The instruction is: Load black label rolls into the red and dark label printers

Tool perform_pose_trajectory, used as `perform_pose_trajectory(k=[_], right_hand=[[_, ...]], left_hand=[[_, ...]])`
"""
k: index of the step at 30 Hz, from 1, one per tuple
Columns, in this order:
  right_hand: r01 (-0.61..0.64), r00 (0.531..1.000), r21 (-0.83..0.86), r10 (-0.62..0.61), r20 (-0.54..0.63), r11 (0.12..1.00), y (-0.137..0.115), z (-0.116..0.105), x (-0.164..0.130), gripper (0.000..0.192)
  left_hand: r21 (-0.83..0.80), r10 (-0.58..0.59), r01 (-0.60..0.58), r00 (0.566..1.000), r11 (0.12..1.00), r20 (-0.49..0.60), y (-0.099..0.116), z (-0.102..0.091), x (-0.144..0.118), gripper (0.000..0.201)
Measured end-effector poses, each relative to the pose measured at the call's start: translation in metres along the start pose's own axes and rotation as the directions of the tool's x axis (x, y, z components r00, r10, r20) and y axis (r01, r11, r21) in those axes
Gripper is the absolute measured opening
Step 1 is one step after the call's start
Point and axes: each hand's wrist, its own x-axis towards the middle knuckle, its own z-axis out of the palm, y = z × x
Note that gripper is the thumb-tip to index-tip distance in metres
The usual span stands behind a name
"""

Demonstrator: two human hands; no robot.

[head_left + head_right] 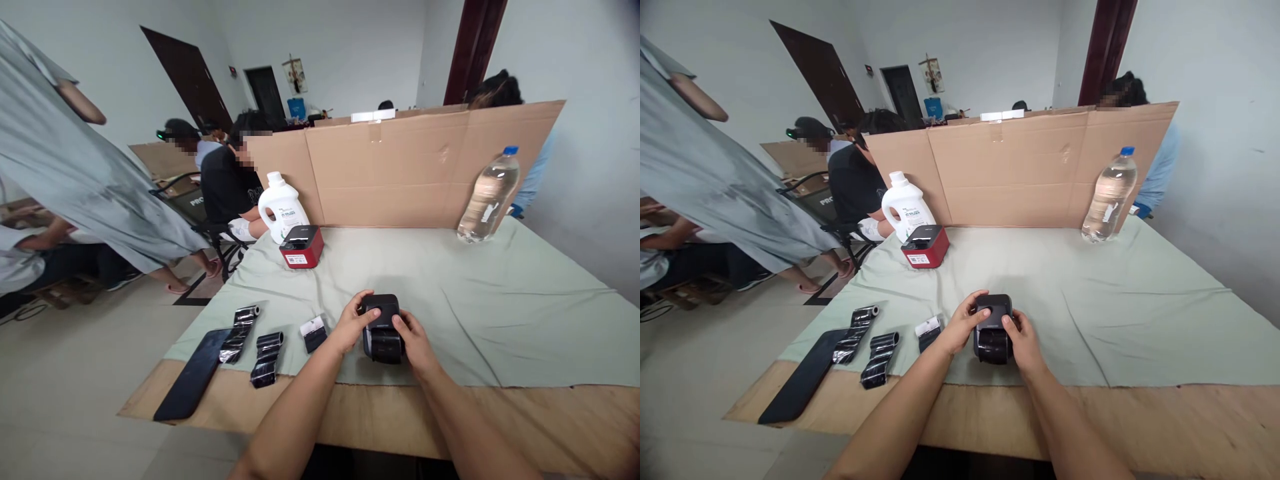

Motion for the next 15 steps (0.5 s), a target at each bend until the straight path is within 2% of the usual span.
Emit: perform_pose_trajectory(k=[4,8,10,13,15], right_hand=[[0.006,1.000,0.019,-0.006,0.008,1.000,0.004,0.002,-0.004,0.053],[-0.140,0.988,0.090,0.133,0.076,0.986,0.014,0.005,-0.008,0.055],[-0.178,0.982,0.103,0.170,0.082,0.979,0.017,0.006,-0.009,0.052],[-0.141,0.989,0.111,0.136,0.054,0.984,0.015,0.002,-0.009,0.044],[-0.149,0.987,0.133,0.140,0.077,0.980,0.009,-0.006,-0.005,0.040]], left_hand=[[-0.129,-0.012,0.003,0.998,0.992,-0.069,-0.004,0.002,0.002,0.059],[-0.238,-0.050,-0.003,0.975,0.971,-0.215,-0.007,-0.001,0.008,0.055],[-0.233,-0.045,-0.013,0.970,0.972,-0.240,-0.009,-0.004,0.011,0.056],[-0.173,-0.003,-0.038,0.972,0.984,-0.235,-0.017,-0.007,0.014,0.057],[-0.057,0.034,-0.045,0.984,0.997,-0.176,-0.026,-0.007,0.014,0.059]])
